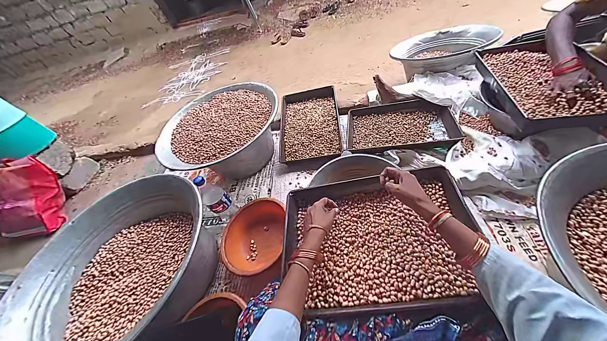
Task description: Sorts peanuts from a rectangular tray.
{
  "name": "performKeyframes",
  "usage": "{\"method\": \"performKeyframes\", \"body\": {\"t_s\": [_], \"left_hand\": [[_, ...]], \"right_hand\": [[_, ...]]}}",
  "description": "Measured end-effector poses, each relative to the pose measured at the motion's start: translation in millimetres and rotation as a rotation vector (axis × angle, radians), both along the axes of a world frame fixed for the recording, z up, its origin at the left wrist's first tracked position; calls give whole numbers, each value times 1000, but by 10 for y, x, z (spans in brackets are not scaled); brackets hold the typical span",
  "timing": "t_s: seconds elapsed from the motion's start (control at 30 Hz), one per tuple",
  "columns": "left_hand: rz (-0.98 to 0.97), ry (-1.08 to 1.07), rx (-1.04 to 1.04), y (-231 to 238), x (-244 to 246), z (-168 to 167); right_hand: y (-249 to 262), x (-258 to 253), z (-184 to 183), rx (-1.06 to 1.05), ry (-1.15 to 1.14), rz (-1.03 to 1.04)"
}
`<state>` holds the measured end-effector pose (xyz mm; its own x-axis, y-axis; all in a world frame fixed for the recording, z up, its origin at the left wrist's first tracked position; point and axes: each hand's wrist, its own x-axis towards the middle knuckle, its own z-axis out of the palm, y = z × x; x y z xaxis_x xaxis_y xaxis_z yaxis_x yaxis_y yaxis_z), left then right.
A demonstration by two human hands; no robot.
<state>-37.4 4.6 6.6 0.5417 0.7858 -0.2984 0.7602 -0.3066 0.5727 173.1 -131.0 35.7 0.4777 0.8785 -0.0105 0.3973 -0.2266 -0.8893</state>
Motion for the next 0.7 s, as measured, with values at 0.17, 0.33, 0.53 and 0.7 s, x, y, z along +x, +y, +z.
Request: {"method": "performKeyframes", "body": {"t_s": [0.17, 0.33, 0.53, 0.7], "left_hand": [[-193, 134, 125, -368, 376, 36], [-244, 269, 224, -498, 519, 8], [-244, 250, 194, -516, 477, -32], [-57, 133, 143, -232, 157, 97]], "right_hand": [[59, -30, -6, -195, -324, 164], [68, -259, -189, -335, -624, 363], [68, -341, -309, -352, -710, 383], [47, -311, -334, -392, -705, 369]]}}
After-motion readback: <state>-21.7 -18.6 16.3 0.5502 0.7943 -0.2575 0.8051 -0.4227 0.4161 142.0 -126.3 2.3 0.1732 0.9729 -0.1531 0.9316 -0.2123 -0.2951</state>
